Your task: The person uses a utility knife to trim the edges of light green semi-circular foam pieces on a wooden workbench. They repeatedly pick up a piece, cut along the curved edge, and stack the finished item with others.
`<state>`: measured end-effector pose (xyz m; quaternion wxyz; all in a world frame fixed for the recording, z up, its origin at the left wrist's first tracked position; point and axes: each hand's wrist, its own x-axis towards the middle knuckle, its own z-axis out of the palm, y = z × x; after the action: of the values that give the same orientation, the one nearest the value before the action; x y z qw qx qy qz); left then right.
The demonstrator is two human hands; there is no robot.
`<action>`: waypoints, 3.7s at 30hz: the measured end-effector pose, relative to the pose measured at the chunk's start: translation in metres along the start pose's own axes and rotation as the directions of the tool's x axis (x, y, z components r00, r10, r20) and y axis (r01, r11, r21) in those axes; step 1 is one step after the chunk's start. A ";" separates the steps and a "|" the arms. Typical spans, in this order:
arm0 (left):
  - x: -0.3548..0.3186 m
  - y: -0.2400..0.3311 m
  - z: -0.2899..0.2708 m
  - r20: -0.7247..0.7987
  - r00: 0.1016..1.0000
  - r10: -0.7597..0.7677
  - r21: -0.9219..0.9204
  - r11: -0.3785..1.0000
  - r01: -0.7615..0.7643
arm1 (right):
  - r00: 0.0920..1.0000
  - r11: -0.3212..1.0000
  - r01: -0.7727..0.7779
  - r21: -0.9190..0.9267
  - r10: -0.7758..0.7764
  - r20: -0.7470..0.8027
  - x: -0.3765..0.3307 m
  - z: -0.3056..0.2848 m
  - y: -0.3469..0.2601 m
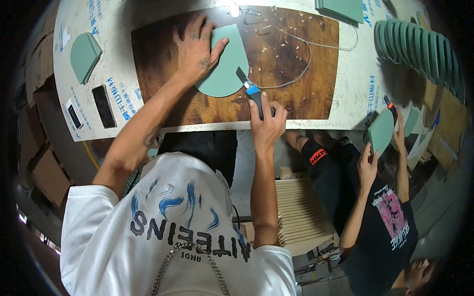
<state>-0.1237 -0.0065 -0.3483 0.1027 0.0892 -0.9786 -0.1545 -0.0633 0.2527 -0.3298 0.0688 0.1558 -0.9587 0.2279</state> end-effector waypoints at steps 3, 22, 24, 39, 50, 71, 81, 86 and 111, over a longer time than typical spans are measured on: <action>-0.014 0.009 0.012 -0.100 0.974 -0.205 -0.002 0.979 0.206 | 0.997 0.998 -0.066 0.000 0.066 -0.045 0.002 0.008 -0.004; -0.015 0.005 0.002 -0.013 0.978 -0.209 -0.130 0.970 0.206 | 0.960 0.964 0.257 0.076 -0.263 0.100 0.115 0.020 0.014; -0.016 0.006 0.001 -0.020 0.976 -0.218 -0.156 0.965 0.212 | 0.948 0.953 0.286 0.103 -0.297 0.117 0.137 0.030 0.010; -0.018 0.011 0.002 -0.041 0.972 -0.231 -0.129 0.966 0.224 | 0.853 0.892 -0.410 0.189 0.301 0.426 0.090 -0.003 -0.025; -0.056 0.018 -0.028 0.275 0.961 -0.021 -0.172 0.983 0.071 | 0.430 0.027 -0.801 0.598 0.720 0.544 -0.087 -0.001 -0.073; -0.053 0.020 -0.195 0.735 0.577 0.356 -0.669 0.245 0.702 | 0.702 0.188 -0.335 0.923 0.703 0.111 -0.048 -0.149 -0.112; -0.072 0.035 -0.303 0.417 0.880 0.229 -0.896 -0.061 0.440 | 0.828 -0.203 -0.109 0.973 0.523 0.202 -0.020 -0.228 -0.187; -0.077 0.028 -0.314 0.424 0.891 0.163 -0.905 0.036 0.424 | 0.857 -0.164 -0.132 0.978 0.477 0.196 -0.025 -0.228 -0.195; -0.081 0.027 -0.305 0.344 0.933 0.101 -0.911 -0.205 0.358 | 0.906 -0.100 -0.161 0.982 0.378 0.187 -0.019 -0.244 -0.215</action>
<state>0.0198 -0.0511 -0.0696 -0.0310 0.0553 -0.4866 -0.8713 0.0403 0.1872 -0.0274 -0.0385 -0.0585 -0.5029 0.8615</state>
